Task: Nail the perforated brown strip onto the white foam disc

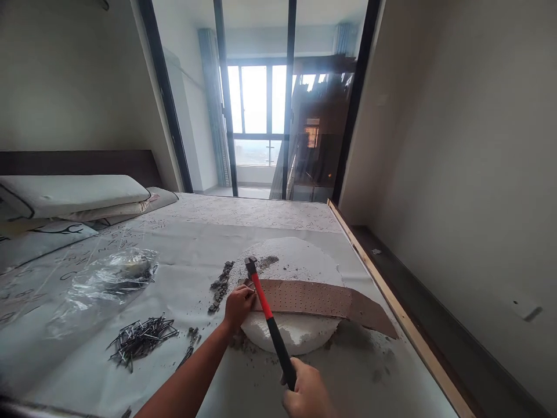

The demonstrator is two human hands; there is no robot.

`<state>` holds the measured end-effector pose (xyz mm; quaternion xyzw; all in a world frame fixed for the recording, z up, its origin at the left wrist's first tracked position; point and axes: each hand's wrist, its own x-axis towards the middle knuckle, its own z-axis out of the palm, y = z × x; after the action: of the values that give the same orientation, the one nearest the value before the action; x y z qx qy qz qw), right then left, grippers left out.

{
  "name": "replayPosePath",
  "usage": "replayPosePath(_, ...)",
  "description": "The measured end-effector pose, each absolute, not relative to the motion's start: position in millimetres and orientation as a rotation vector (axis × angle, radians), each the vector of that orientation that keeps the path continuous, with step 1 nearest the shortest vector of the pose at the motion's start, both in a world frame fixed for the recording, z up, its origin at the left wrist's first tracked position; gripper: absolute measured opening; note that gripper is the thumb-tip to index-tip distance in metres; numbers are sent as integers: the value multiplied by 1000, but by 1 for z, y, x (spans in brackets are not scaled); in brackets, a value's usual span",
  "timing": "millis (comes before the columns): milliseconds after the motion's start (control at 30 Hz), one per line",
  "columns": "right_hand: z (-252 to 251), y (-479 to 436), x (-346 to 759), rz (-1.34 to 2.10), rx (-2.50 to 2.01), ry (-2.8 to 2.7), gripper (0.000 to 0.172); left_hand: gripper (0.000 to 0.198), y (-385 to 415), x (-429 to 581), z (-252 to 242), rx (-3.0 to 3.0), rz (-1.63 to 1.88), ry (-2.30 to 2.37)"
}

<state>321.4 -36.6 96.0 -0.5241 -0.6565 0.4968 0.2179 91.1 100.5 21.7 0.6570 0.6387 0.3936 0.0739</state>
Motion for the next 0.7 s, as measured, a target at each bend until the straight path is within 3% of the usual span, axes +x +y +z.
replayPosePath(300, 81, -36, 308, 1444, -1611, -1749, 14, 16, 106, 67, 20, 1326, 1541, 1645)
replayPosePath(533, 62, -34, 311, 1332, -1459, -1670, 10, 19, 105, 65, 26, 1191, 1545, 1562)
replayPosePath(700, 58, -40, 310, 1756, -1408, -1350, 10, 21, 90, 37, 35, 1113, 1654, 1653)
